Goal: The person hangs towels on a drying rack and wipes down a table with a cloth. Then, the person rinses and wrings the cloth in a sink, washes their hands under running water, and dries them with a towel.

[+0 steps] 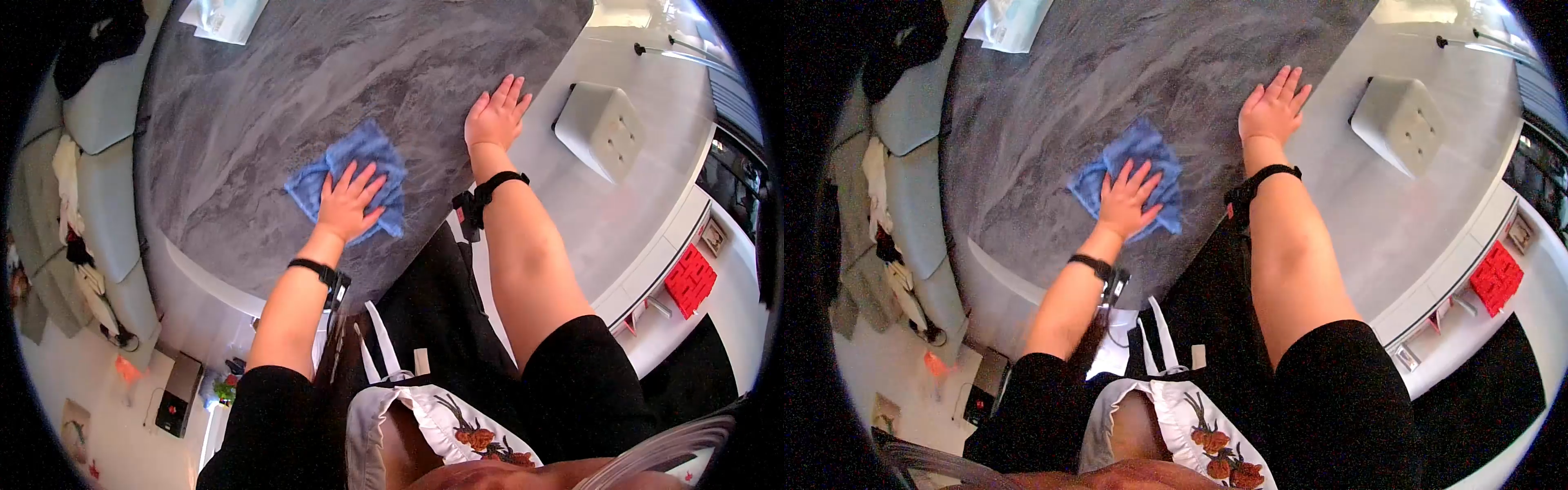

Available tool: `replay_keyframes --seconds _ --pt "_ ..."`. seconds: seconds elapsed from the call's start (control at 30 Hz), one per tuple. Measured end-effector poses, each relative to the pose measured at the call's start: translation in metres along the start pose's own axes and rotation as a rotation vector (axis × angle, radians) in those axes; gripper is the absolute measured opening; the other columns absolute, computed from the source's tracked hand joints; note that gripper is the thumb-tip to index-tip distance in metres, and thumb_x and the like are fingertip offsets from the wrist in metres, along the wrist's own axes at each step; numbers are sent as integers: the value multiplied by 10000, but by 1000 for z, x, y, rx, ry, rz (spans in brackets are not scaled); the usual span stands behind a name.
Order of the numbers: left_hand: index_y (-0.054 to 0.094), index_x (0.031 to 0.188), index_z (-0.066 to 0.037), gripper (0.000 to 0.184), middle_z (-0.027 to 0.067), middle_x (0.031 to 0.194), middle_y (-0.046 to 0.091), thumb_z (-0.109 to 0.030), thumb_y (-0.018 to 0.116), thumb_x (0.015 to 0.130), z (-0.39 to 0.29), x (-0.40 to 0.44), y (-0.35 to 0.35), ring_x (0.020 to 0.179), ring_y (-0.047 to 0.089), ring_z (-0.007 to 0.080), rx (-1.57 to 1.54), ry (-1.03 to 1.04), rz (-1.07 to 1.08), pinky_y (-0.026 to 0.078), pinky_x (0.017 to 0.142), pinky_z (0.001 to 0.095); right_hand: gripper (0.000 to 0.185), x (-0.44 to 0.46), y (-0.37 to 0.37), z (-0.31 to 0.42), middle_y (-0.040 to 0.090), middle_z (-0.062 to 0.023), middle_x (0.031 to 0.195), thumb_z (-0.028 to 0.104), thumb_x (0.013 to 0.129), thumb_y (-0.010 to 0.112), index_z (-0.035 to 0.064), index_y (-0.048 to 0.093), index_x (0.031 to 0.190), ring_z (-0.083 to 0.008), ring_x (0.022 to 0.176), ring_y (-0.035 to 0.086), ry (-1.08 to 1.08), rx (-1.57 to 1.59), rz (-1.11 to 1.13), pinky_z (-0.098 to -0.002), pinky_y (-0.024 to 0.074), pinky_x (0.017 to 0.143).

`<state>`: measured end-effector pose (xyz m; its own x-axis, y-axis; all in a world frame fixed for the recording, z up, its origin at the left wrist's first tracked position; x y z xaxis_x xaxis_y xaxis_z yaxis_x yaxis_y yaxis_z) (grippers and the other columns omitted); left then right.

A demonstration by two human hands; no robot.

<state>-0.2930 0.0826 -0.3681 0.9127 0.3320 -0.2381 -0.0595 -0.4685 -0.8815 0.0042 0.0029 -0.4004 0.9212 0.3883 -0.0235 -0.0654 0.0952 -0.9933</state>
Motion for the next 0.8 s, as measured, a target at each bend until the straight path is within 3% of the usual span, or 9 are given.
replay_keyframes --seconds 0.13,0.23,0.33,0.4,0.5,0.6,0.77,0.8 --pt "521 1281 -327 621 -54 1464 345 -457 692 698 28 -83 21 1357 289 239 48 37 31 226 1034 625 589 1 -3 1 158 -49 1553 354 945 351 132 228 1477 -343 1409 140 1 -37 37 -481 285 1032" --pt "491 1316 -277 673 -20 1481 321 -478 677 701 32 -70 -7 1374 254 273 133 -329 402 181 1032 660 593 0 -9 5 156 -50 1553 350 946 349 126 217 1479 -343 1411 131 30 -40 94 -485 282 1033" --pt "452 1348 -196 706 19 1497 288 -507 637 742 59 -37 0 1387 220 307 188 -561 -296 167 1015 695 602 -1 -10 5 156 -63 1551 349 939 359 116 218 1476 -359 1408 129 18 -24 92 -490 273 1035" --pt "404 1382 -107 747 54 1524 225 -535 583 797 76 12 -13 1393 182 341 229 -820 -362 169 1002 714 608 -1 -11 5 157 -77 1549 346 933 372 108 222 1473 -375 1403 131 11 -3 96 -506 267 1033" --pt "394 1395 -110 732 74 1532 199 -571 514 838 76 92 -36 1396 164 348 207 -1056 -404 187 997 710 619 -3 -11 6 145 -92 1550 338 924 392 100 221 1470 -397 1396 133 5 25 101 -532 261 1026" --pt "384 1404 -94 776 72 1533 186 -587 519 820 36 183 -51 1399 139 351 214 -881 -318 172 1009 705 636 -5 -11 4 147 -101 1547 324 907 417 90 222 1466 -416 1390 137 -6 60 117 -564 251 1019" --pt "357 1425 -221 830 22 1534 193 -682 527 756 -65 313 -49 1414 110 316 149 -450 -214 111 1022 706 681 -7 -13 2 158 -159 1531 331 881 447 38 218 1452 -442 1380 129 -52 4 185 -518 270 1010" --pt "369 1417 -246 839 10 1529 213 -697 544 732 -82 333 -53 1408 138 315 132 -363 -205 132 1016 707 685 -12 -1 -1 135 -102 1549 356 882 443 67 215 1459 -406 1397 119 -18 138 123 -581 166 1058"
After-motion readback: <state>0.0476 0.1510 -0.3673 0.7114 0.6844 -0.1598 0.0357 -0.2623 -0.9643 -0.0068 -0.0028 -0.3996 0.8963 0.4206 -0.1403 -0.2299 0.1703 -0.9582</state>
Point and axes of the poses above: each hand's wrist, its own x-axis towards the middle knuckle, its own y-axis out of the palm, z = x × y, the point moved 2 cm from there along x, towards the middle knuckle
